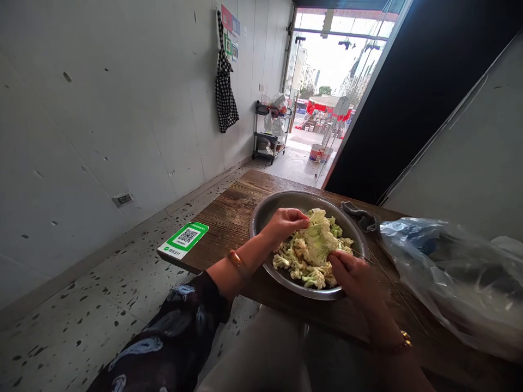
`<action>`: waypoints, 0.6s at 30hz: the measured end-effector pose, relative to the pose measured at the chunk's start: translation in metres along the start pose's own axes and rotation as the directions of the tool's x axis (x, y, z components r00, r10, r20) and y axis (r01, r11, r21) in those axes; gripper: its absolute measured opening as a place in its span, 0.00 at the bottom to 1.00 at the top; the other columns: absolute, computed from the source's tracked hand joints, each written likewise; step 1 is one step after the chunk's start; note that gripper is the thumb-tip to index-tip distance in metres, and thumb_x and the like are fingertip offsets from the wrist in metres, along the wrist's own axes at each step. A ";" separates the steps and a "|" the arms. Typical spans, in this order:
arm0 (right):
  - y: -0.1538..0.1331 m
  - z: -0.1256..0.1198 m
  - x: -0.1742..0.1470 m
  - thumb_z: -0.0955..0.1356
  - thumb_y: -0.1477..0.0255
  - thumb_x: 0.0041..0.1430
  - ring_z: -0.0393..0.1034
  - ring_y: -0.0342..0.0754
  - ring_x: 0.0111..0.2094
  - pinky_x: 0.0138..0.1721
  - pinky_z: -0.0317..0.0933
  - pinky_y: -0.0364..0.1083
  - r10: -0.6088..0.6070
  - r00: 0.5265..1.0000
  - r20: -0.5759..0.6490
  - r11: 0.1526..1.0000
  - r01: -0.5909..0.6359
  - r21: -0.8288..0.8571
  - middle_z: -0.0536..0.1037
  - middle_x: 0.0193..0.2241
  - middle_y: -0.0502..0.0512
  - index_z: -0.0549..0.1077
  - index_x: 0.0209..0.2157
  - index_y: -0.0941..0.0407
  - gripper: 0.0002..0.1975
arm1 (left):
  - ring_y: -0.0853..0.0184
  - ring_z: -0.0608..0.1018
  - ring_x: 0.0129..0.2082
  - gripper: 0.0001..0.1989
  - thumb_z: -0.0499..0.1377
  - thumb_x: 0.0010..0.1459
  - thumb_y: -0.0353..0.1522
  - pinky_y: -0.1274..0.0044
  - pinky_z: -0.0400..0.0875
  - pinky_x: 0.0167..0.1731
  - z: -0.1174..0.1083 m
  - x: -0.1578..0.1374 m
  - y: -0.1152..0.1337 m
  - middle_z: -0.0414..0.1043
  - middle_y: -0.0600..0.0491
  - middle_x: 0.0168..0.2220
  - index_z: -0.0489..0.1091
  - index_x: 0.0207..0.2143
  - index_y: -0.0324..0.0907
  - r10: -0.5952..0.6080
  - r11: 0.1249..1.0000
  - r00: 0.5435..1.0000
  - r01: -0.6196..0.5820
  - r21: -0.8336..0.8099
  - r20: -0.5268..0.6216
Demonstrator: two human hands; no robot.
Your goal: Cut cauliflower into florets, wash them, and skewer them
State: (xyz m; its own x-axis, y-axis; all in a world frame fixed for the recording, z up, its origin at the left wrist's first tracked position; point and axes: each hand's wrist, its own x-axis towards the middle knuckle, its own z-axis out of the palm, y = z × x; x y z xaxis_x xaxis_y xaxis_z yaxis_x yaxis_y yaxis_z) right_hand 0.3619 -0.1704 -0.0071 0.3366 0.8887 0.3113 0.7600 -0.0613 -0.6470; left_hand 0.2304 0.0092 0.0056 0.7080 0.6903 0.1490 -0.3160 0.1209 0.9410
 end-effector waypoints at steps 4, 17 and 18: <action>0.003 0.001 -0.002 0.61 0.60 0.63 0.59 0.43 0.23 0.26 0.53 0.42 0.009 1.000 -0.001 1.000 -0.009 0.019 0.65 0.19 0.47 0.66 0.23 0.54 0.18 | 0.73 0.67 0.23 0.15 0.72 0.38 0.37 0.77 0.58 0.28 0.001 0.001 -0.002 0.71 0.54 0.21 0.76 0.24 0.36 -0.011 0.999 1.000 0.010 0.033 0.026; -0.004 0.003 0.001 0.61 0.60 0.63 0.60 0.44 0.21 0.25 0.53 0.43 0.052 0.998 0.026 0.998 -0.053 0.043 0.67 0.18 0.47 0.70 0.25 0.54 0.17 | 0.73 0.66 0.25 0.15 0.71 0.40 0.40 0.78 0.57 0.28 0.003 0.001 -0.002 0.70 0.55 0.23 0.75 0.26 0.39 -0.069 0.997 0.996 0.070 -0.013 0.050; -0.004 0.002 0.002 0.61 0.60 0.63 0.60 0.44 0.21 0.25 0.53 0.43 0.048 0.998 0.033 0.997 -0.050 0.051 0.67 0.18 0.47 0.70 0.26 0.54 0.17 | 0.73 0.67 0.25 0.16 0.71 0.40 0.41 0.78 0.57 0.28 0.002 0.001 -0.003 0.71 0.54 0.24 0.76 0.27 0.39 -0.094 0.995 0.994 0.095 -0.021 0.058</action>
State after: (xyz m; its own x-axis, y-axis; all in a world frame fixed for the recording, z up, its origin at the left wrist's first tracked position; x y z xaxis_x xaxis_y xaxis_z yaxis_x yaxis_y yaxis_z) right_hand 0.3579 -0.1675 -0.0056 0.3542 0.8993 0.2565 0.7130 -0.0822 -0.6963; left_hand 0.2329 0.0084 0.0037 0.7701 0.6333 0.0775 -0.2602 0.2009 0.9444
